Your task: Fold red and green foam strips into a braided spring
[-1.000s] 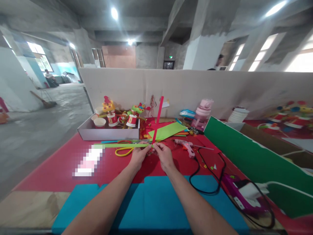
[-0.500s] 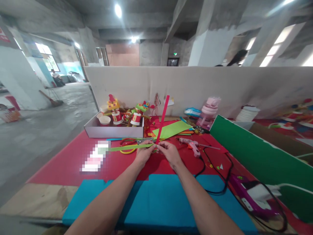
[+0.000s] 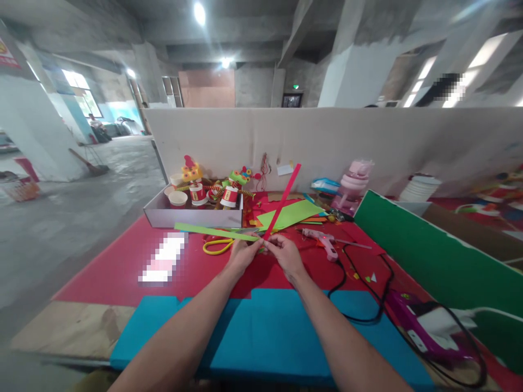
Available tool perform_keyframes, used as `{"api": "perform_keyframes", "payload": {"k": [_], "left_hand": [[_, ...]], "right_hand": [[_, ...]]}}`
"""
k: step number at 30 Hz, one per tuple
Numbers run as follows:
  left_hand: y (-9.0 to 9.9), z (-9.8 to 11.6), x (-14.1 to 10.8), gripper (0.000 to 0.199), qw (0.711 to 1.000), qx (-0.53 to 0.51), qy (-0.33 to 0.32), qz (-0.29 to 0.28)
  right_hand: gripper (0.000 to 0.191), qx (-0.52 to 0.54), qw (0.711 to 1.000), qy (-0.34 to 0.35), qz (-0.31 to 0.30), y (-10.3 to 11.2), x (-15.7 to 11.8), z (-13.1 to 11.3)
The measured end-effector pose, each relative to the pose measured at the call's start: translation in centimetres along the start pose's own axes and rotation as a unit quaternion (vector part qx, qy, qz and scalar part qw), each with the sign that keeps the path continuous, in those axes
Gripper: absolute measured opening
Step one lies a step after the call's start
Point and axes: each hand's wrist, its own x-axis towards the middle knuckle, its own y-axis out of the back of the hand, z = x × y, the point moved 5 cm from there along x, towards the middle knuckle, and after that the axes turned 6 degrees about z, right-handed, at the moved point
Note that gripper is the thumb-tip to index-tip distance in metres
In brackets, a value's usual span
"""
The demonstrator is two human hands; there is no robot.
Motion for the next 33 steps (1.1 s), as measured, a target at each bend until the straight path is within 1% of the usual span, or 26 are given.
{"api": "perform_keyframes", "payload": {"k": [3, 5, 7, 10, 12, 16, 17, 20, 23, 26, 29, 31, 33], "left_hand": [[-0.1, 0.3, -0.1, 0.017, 1.0, 0.018, -0.013, 0.003], [-0.2, 0.6, -0.3, 0.017, 1.0, 0.016, -0.011, 0.001], [-0.2, 0.9, -0.4, 0.018, 1.0, 0.011, -0.008, 0.003], [-0.2, 1.6, -0.5, 0.018, 0.999, 0.016, -0.032, -0.004], [0.0, 1.8, -0.4, 0.018, 0.999, 0.006, -0.032, -0.003], [0.0, 1.9, -0.6, 0.018, 0.999, -0.014, -0.037, -0.032], [0.0, 1.9, -0.6, 0.018, 0.999, -0.019, -0.039, -0.032], [0.2, 1.4, -0.7, 0.018, 0.999, -0.02, -0.027, -0.009], [-0.1, 0.8, -0.5, 0.02, 0.999, 0.007, -0.018, -0.042], [0.1, 0.8, -0.1, 0.02, 0.997, 0.044, -0.038, -0.054], [0.6, 1.4, 0.3, 0.017, 0.989, 0.108, -0.089, -0.057], [0.8, 1.7, 0.6, 0.015, 0.983, 0.126, -0.116, -0.069], [0.8, 1.6, 0.7, 0.015, 0.981, 0.13, -0.122, -0.078]], "right_hand": [[0.034, 0.015, 1.0, -0.01, 0.005, 0.1, 0.1, 0.2], [0.033, 0.021, 1.0, -0.012, 0.002, 0.1, 0.2, 0.2], [0.033, 0.019, 1.0, -0.004, 0.0, 0.1, 0.2, 0.2], [0.032, 0.023, 1.0, 0.005, 0.003, 0.0, 0.2, 0.1], [0.032, 0.018, 1.0, 0.021, 0.001, -0.1, 0.1, 0.0], [0.03, 0.0, 0.999, 0.046, -0.011, -0.3, -0.1, -0.4], [0.03, -0.004, 0.999, 0.047, -0.015, -0.3, -0.1, -0.4], [0.032, -0.004, 0.999, 0.021, -0.031, -0.2, 0.0, -0.5], [0.033, -0.01, 0.999, -0.006, -0.042, 0.0, 0.2, -0.5], [0.033, -0.006, 0.999, -0.015, -0.036, 0.1, 0.2, -0.5], [0.033, -0.006, 0.999, -0.014, -0.043, -0.3, 0.0, -0.3], [0.034, -0.012, 0.999, -0.009, -0.047, -0.5, 0.0, -0.2], [0.034, -0.014, 0.999, -0.009, -0.048, -0.6, 0.0, 0.0]]}}
